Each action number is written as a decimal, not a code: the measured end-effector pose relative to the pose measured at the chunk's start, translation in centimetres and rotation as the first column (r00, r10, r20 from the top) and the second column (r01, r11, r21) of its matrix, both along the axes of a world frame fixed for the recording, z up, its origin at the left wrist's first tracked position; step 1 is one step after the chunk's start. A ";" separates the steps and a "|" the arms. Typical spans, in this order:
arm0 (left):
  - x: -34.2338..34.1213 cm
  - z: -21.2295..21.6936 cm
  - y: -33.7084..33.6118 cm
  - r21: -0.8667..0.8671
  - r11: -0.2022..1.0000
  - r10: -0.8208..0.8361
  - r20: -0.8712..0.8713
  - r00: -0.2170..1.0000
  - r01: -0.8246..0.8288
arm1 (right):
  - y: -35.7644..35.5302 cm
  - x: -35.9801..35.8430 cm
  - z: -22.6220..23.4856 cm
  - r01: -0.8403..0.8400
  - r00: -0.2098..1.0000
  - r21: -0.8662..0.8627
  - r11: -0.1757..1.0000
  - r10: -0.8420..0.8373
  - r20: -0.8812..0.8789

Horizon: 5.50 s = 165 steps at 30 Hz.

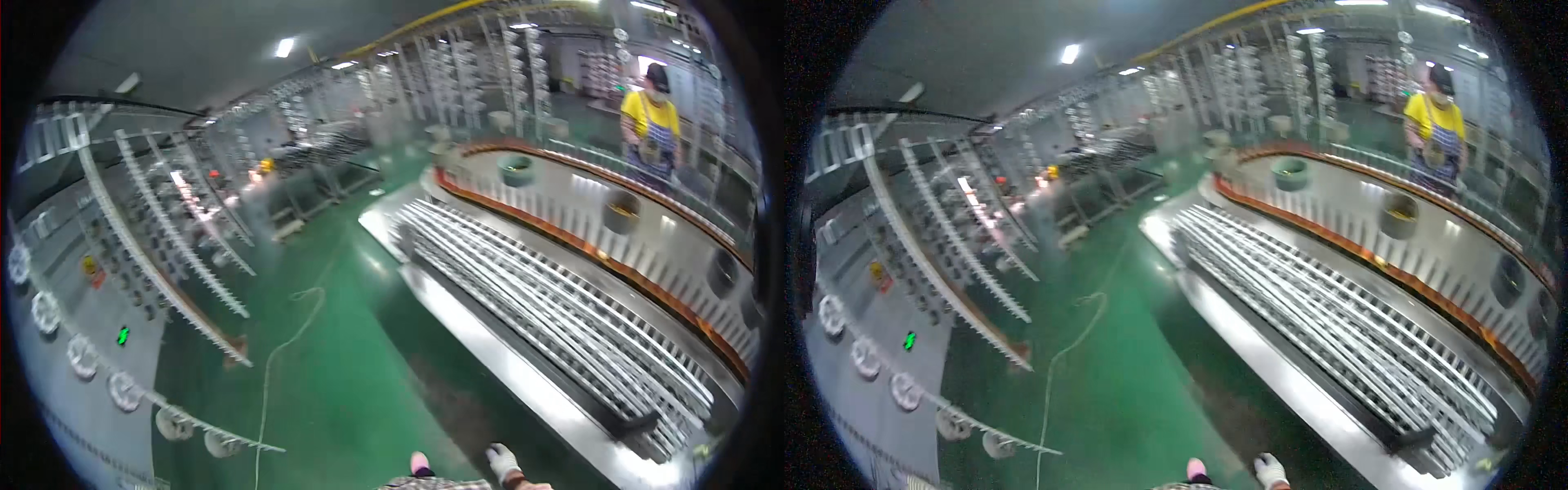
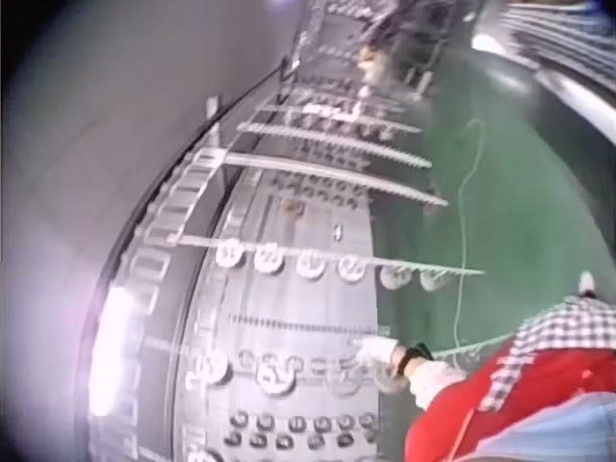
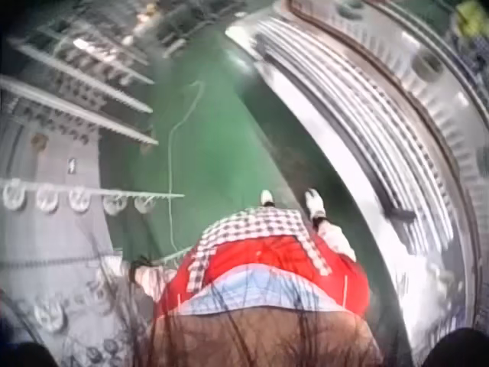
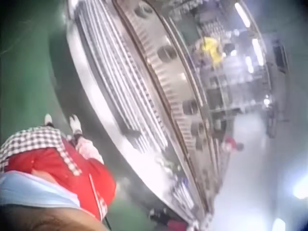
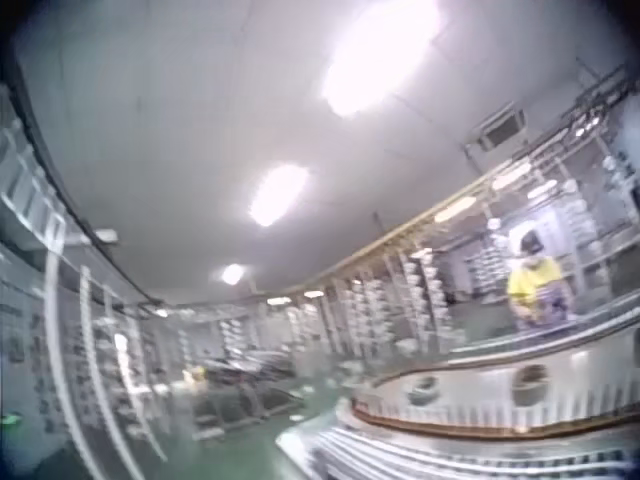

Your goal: The recorder is unloading finished plastic/metal parts from a conveyor system and placing them into containers, while also interacting with an overhead line.

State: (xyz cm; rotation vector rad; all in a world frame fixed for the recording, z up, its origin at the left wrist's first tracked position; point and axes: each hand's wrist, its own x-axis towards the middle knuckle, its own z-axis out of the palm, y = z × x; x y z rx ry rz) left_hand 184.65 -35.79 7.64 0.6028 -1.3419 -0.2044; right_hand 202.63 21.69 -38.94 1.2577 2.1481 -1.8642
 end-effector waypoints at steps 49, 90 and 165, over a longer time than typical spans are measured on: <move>-76.2 -20.5 78.0 0.115 -0.250 -0.023 0.992 -0.124 0.961 | 18.9 -42.8 2.6 -0.067 0.922 0.054 0.996 0.041 0.386; -85.9 -18.0 75.0 0.263 -0.701 0.028 0.939 -0.343 0.663 | 23.2 -48.1 23.8 0.316 -0.856 -0.945 -0.088 -0.456 -0.244; -63.6 -18.0 104.8 0.817 -0.541 0.571 0.183 -0.801 -0.199 | 26.6 -52.5 21.5 0.189 0.679 0.961 -0.201 -0.680 -0.276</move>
